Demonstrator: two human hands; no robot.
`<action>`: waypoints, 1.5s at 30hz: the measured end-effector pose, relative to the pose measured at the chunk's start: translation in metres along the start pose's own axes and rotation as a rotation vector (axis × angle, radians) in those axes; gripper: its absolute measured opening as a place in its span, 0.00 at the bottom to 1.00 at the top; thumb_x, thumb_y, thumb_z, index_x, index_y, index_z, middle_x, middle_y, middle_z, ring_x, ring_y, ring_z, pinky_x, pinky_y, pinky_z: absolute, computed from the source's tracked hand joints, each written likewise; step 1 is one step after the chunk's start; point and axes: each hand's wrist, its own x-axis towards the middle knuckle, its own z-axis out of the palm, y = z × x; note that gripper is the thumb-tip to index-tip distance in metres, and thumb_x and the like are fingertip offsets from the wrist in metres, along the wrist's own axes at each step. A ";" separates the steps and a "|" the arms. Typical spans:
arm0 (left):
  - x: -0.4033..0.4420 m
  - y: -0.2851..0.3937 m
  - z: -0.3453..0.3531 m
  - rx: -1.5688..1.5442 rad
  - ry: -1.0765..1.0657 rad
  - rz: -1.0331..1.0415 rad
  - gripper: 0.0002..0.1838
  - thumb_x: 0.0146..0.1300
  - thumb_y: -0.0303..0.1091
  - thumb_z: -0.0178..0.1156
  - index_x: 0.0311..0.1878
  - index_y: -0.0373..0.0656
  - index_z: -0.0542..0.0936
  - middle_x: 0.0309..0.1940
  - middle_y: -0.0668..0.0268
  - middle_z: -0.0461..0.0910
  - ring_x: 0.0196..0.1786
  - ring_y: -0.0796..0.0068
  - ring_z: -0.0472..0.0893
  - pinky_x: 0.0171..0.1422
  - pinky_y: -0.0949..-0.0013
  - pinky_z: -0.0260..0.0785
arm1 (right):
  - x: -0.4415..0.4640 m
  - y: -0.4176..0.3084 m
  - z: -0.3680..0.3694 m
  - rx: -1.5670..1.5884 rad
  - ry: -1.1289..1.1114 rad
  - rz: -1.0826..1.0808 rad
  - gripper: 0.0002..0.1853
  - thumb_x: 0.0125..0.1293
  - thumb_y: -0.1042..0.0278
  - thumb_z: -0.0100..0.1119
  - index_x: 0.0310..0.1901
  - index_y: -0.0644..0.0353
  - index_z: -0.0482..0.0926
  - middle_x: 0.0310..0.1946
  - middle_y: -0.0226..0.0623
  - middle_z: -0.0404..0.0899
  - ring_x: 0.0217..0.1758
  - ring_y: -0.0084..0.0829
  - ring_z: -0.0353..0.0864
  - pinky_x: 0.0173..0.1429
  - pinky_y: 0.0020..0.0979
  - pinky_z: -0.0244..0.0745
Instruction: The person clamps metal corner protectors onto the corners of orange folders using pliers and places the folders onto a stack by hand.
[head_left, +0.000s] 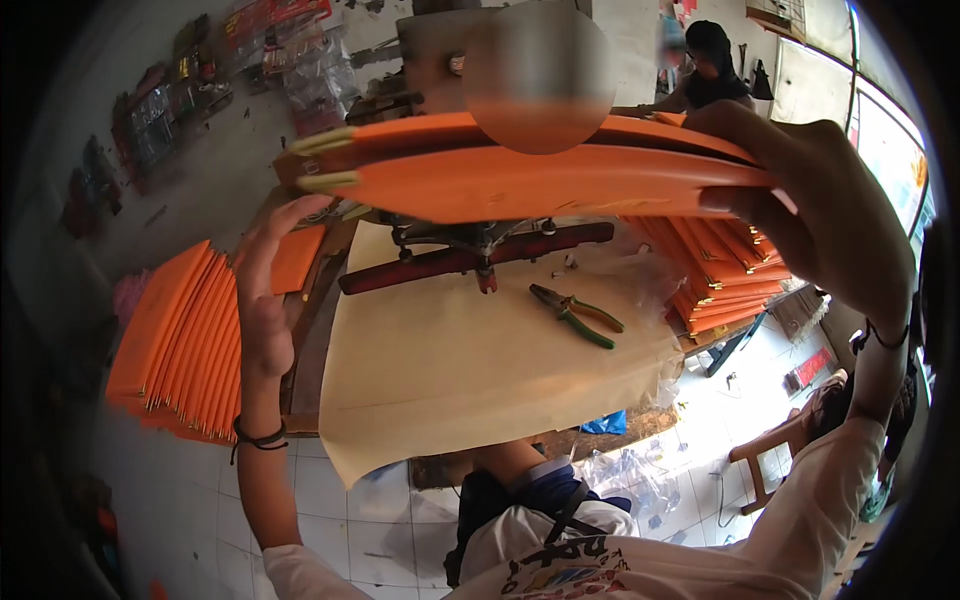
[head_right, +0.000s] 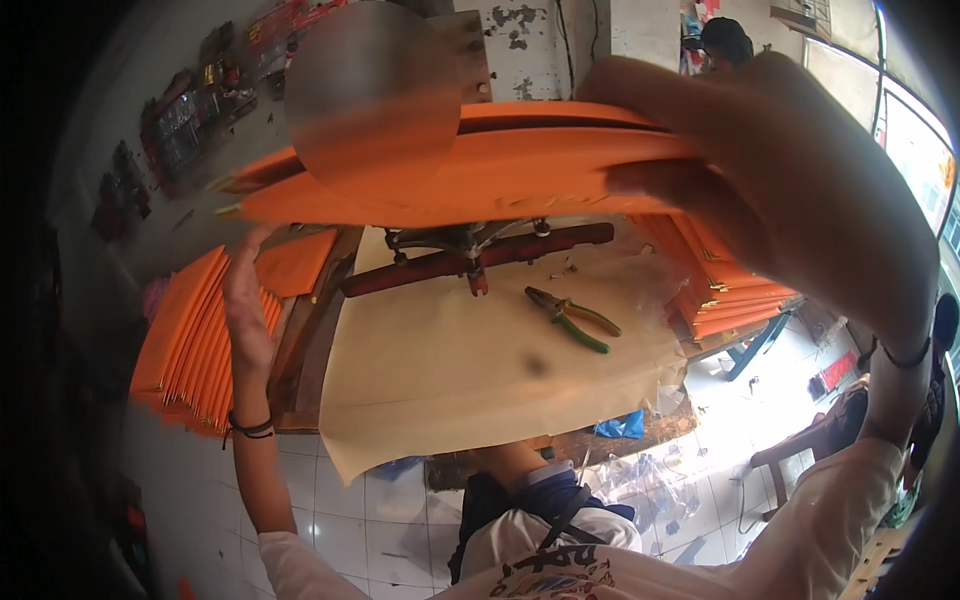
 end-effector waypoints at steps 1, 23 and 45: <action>0.002 0.008 0.004 -0.163 0.064 0.011 0.54 0.58 0.81 0.31 0.64 0.37 0.70 0.62 0.52 0.71 0.68 0.58 0.68 0.75 0.48 0.50 | 0.008 -0.008 0.004 0.026 -0.012 -0.002 0.17 0.62 0.72 0.60 0.52 0.62 0.71 0.33 0.48 0.82 0.35 0.47 0.84 0.41 0.39 0.76; -0.055 -0.136 0.045 -0.615 0.640 -0.508 0.25 0.74 0.56 0.47 0.48 0.40 0.74 0.42 0.65 0.76 0.48 0.74 0.77 0.53 0.67 0.72 | 0.160 -0.049 0.200 0.233 0.163 -0.354 0.18 0.64 0.53 0.59 0.38 0.62 0.72 0.23 0.41 0.80 0.30 0.45 0.83 0.32 0.39 0.75; -0.044 -0.181 0.073 -0.200 0.608 -0.519 0.23 0.78 0.50 0.42 0.34 0.40 0.67 0.30 0.72 0.63 0.37 0.80 0.62 0.45 0.73 0.60 | 0.095 0.020 0.324 0.984 0.809 0.257 0.31 0.70 0.73 0.57 0.70 0.64 0.54 0.62 0.44 0.66 0.63 0.34 0.70 0.67 0.34 0.64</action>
